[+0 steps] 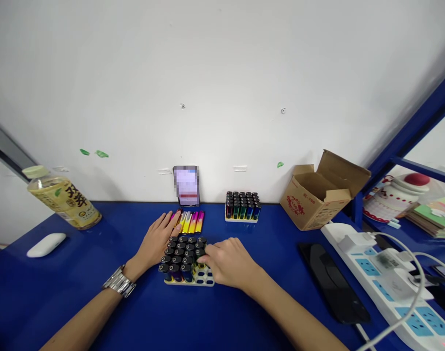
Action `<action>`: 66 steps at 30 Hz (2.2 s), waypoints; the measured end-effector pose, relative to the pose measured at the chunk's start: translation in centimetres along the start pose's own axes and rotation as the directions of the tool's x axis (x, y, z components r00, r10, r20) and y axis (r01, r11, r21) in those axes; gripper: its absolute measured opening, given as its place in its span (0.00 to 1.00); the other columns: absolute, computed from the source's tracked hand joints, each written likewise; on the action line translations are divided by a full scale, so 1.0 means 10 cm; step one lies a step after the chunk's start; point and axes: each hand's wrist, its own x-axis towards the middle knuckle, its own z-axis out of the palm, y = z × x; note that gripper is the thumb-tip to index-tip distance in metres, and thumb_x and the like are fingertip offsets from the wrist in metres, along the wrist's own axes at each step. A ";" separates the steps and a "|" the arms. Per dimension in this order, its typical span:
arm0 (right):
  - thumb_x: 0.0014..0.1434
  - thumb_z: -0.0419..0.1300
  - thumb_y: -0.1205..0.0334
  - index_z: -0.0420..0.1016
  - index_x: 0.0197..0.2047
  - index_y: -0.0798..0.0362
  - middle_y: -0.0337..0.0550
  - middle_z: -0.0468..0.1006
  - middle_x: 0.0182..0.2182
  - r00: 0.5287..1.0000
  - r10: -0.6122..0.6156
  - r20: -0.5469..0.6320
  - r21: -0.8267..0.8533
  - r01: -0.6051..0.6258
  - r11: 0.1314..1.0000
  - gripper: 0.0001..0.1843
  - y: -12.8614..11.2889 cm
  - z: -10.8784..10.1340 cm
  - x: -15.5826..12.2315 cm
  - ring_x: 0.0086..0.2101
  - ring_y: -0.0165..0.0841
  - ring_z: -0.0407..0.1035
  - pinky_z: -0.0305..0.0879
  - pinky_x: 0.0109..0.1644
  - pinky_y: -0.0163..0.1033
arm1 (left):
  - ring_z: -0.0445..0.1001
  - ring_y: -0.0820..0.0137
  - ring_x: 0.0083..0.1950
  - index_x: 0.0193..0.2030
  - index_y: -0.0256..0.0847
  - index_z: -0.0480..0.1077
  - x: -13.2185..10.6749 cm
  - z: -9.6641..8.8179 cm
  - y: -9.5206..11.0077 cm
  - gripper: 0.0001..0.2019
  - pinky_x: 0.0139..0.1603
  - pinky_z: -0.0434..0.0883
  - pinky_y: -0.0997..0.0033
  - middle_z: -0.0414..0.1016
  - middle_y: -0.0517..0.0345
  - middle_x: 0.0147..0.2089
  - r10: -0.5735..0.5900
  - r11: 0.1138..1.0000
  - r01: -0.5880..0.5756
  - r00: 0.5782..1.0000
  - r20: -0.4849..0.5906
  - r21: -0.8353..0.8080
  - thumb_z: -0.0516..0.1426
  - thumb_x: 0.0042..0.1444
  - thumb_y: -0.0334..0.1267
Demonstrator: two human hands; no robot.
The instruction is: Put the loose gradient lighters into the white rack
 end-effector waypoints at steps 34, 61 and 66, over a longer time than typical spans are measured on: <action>0.57 0.52 0.55 0.54 0.29 0.49 0.26 0.54 0.15 0.858 0.513 -0.025 0.901 -0.203 0.383 0.11 0.37 0.42 0.47 0.16 0.25 0.49 0.48 0.21 0.32 | 0.54 0.58 0.69 0.66 0.38 0.55 0.00 -0.02 0.01 0.25 0.62 0.61 0.52 0.62 0.45 0.66 -0.001 1.000 0.001 1.000 -0.003 0.010 0.38 0.65 0.40; 0.56 0.47 0.45 0.51 0.14 0.49 0.28 0.46 0.07 0.737 0.676 -0.014 0.944 -0.213 0.252 0.25 0.44 0.46 0.49 0.10 0.22 0.41 0.39 0.15 0.31 | 0.55 0.59 0.69 0.67 0.37 0.54 0.01 -0.04 0.03 0.25 0.62 0.62 0.53 0.63 0.45 0.65 -0.026 1.000 0.026 1.000 -0.005 0.011 0.38 0.65 0.40; 0.60 0.44 0.38 0.57 0.21 0.50 0.26 0.49 0.10 0.795 0.605 -0.049 0.915 -0.207 0.346 0.27 0.40 0.46 0.47 0.12 0.23 0.44 0.45 0.17 0.31 | 0.55 0.58 0.68 0.66 0.37 0.55 0.00 -0.03 0.01 0.25 0.62 0.62 0.53 0.63 0.46 0.65 -0.010 1.000 0.010 1.000 -0.005 0.011 0.39 0.65 0.40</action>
